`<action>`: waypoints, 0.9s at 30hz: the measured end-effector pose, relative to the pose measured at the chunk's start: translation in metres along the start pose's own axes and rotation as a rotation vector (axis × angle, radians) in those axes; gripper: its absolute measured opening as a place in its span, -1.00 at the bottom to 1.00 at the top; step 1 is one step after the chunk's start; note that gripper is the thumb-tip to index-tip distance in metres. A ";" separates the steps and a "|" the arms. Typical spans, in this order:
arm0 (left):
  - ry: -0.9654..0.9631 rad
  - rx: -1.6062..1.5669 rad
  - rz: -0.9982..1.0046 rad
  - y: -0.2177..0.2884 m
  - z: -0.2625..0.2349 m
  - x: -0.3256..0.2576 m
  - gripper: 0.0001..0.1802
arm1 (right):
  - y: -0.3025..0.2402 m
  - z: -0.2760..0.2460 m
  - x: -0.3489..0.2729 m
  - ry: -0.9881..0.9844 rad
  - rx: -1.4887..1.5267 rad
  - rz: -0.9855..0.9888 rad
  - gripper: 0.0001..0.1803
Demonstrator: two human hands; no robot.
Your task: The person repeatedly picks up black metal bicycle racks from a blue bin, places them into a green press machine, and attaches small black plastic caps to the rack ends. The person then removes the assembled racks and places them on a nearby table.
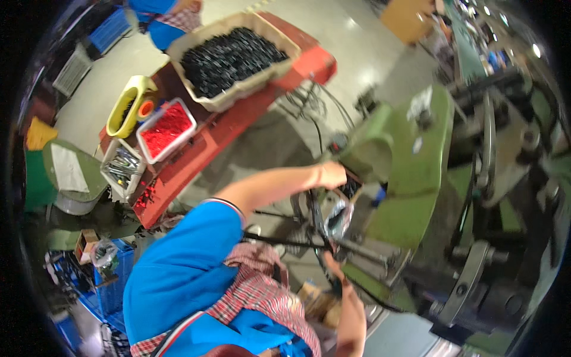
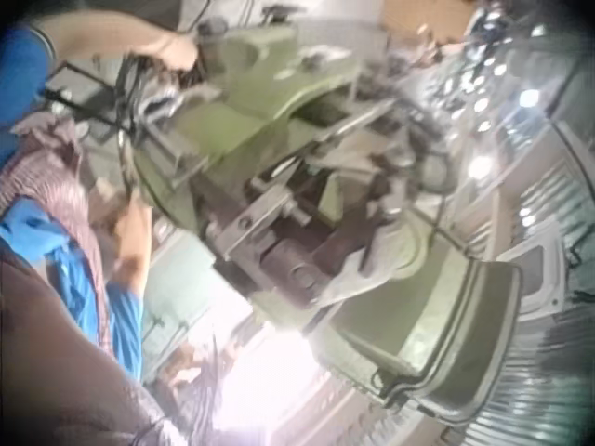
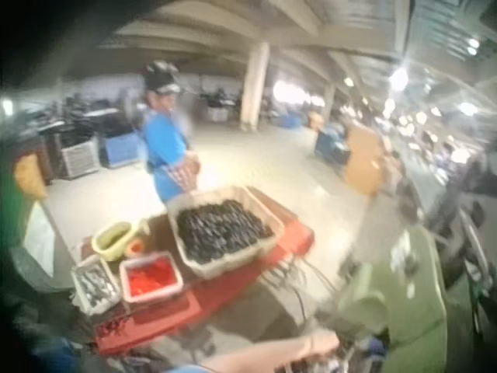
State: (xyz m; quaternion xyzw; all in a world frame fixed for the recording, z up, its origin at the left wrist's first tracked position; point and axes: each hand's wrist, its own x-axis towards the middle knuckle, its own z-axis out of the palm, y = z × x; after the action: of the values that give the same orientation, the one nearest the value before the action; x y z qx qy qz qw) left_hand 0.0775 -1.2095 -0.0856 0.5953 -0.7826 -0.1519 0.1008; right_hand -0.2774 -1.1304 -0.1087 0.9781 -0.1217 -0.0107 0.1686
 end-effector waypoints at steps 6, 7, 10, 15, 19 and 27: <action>-0.240 0.359 0.032 0.008 0.001 0.012 -0.78 | -0.002 -0.069 0.051 -0.064 0.258 0.125 -0.63; -0.234 0.382 0.037 0.007 0.011 0.020 -0.78 | -0.001 -0.066 0.048 0.032 0.196 0.081 -0.64; -0.230 0.430 0.092 0.002 0.018 0.024 -0.81 | -0.001 -0.069 0.057 0.171 0.298 0.073 -0.67; -0.211 0.421 0.057 0.010 0.016 0.029 -0.79 | -0.005 -0.078 0.055 0.157 0.171 0.053 -0.65; -0.202 0.458 0.004 0.000 0.036 0.033 -0.77 | -0.001 -0.077 0.061 0.116 0.244 0.039 -0.63; -0.136 0.362 -0.056 0.002 0.022 0.021 -0.80 | -0.005 -0.091 0.068 -0.090 0.543 0.306 -0.60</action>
State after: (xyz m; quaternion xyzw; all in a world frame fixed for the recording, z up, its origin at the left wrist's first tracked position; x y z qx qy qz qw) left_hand 0.0626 -1.2263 -0.1060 0.6136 -0.7852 -0.0513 -0.0653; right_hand -0.2051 -1.1124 -0.0229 0.9562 -0.2731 0.0044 -0.1048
